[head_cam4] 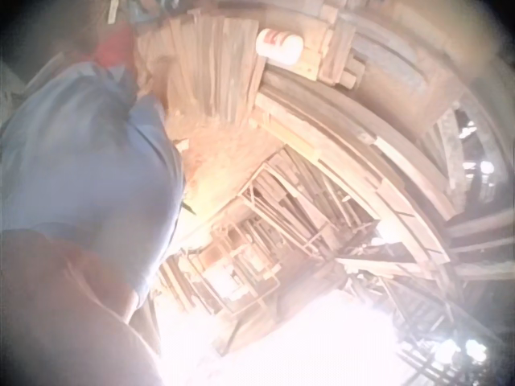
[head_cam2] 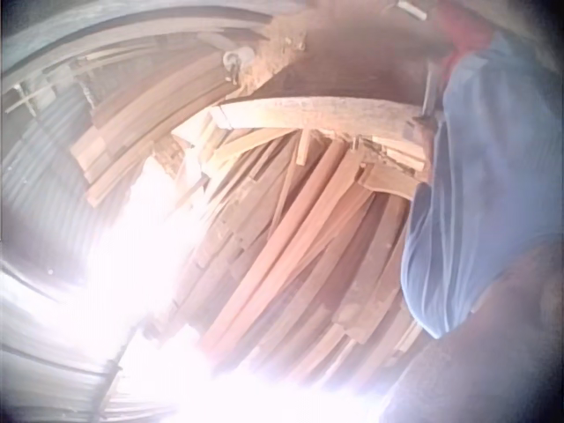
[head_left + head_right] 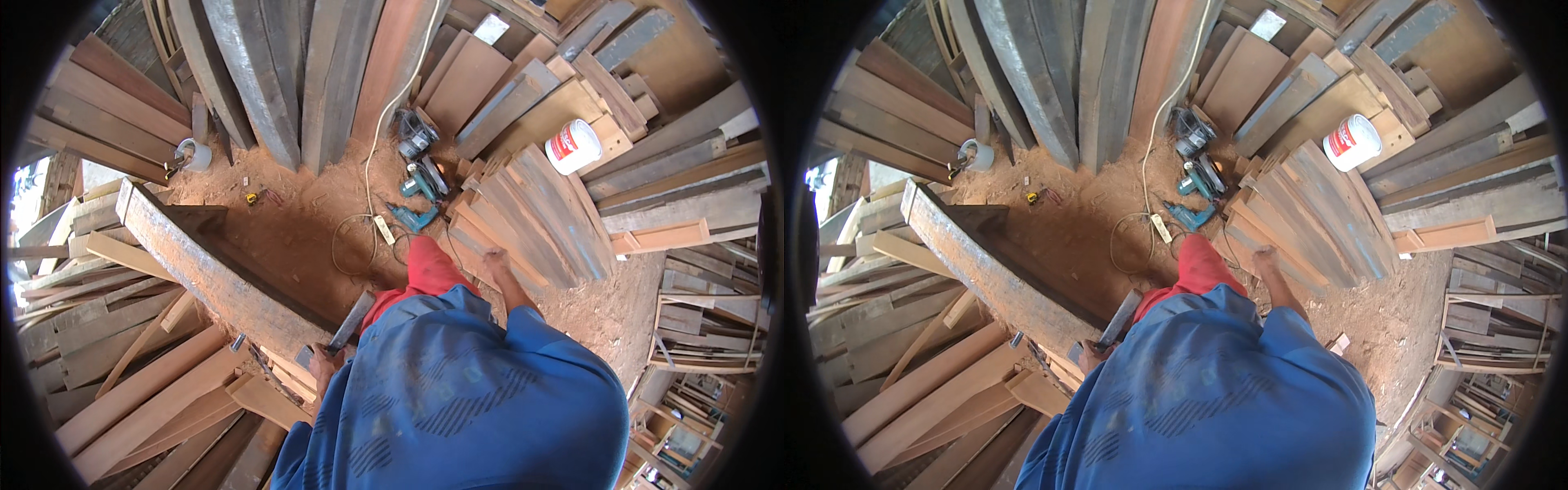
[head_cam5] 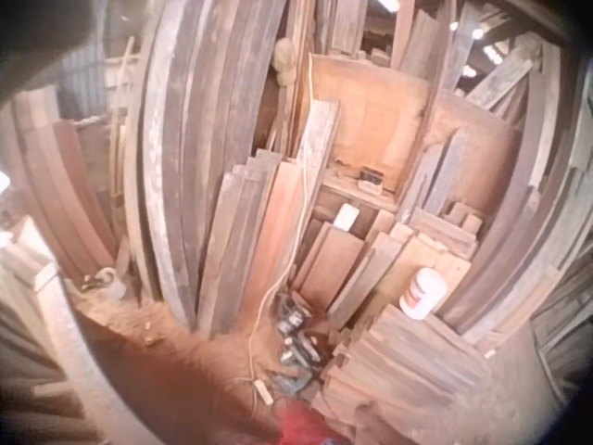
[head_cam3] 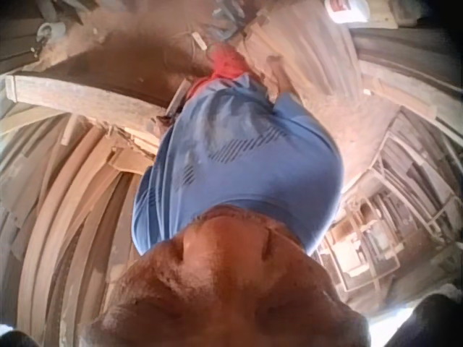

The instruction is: The person fits a cross-shaped wooden joint together, strikes it with a mallet to secure it, then closes a bucket after dipping a stick into it.

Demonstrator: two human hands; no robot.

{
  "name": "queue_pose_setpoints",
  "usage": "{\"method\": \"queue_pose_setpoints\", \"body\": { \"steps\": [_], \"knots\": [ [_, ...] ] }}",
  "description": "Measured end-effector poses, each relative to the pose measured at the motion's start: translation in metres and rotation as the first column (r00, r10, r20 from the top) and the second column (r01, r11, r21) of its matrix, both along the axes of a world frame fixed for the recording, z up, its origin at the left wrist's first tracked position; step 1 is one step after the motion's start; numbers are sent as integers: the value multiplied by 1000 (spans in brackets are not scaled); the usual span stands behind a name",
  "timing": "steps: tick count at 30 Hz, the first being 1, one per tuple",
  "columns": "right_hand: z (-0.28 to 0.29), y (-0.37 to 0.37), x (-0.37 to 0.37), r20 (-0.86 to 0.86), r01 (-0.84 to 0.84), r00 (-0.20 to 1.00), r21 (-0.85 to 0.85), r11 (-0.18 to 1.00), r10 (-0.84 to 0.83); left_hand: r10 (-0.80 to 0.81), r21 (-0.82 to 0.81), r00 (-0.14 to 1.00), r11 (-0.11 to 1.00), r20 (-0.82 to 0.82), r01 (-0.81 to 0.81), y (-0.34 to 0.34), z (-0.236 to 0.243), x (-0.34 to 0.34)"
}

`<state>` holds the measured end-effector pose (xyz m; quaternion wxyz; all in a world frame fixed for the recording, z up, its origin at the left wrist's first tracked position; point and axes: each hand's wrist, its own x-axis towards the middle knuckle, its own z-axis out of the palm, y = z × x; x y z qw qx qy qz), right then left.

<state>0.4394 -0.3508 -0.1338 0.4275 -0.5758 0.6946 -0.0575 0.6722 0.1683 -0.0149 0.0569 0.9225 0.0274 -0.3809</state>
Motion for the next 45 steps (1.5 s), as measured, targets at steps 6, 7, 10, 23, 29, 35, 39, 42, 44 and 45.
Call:
{"method": "queue_pose_setpoints", "body": {
  "steps": [6,7,10,23,29,35,39,42,44,45],
  "knots": [
    [-6,-34,-50,-73,-26,997,-332,943,1,-108,-189,990,978,-93,89,5,10,17],
    [-4,-45,-56,-118,-94,992,-449,889,45,-245,-306,969,922,16,238,37,-19,15],
    [-4,-62,-73,-91,67,992,-256,964,-93,109,-278,686,860,-719,-427,54,-37,62],
    [16,-112,-177,107,276,961,-275,921,-256,-510,-410,784,669,353,620,-372,27,110],
    [73,-157,-198,36,188,982,-366,911,-188,-536,-679,802,487,266,550,-557,36,-4],
    [89,-152,-202,226,414,908,-351,840,-353,-687,-832,716,321,125,453,-755,41,-82],
    [131,-120,-181,316,451,879,-314,836,-356,-671,-855,729,451,-135,257,-888,17,-106],
    [130,-86,-177,380,525,812,-139,840,-444,-639,-794,730,563,-241,231,-964,14,-148],
    [126,-68,-175,390,517,802,-74,852,-453,-521,-743,801,653,-296,150,-996,2,-162],
    [126,-61,-177,388,499,817,-103,860,-428,-456,-716,827,691,-330,95,-1008,-1,-168]
  ]
}}
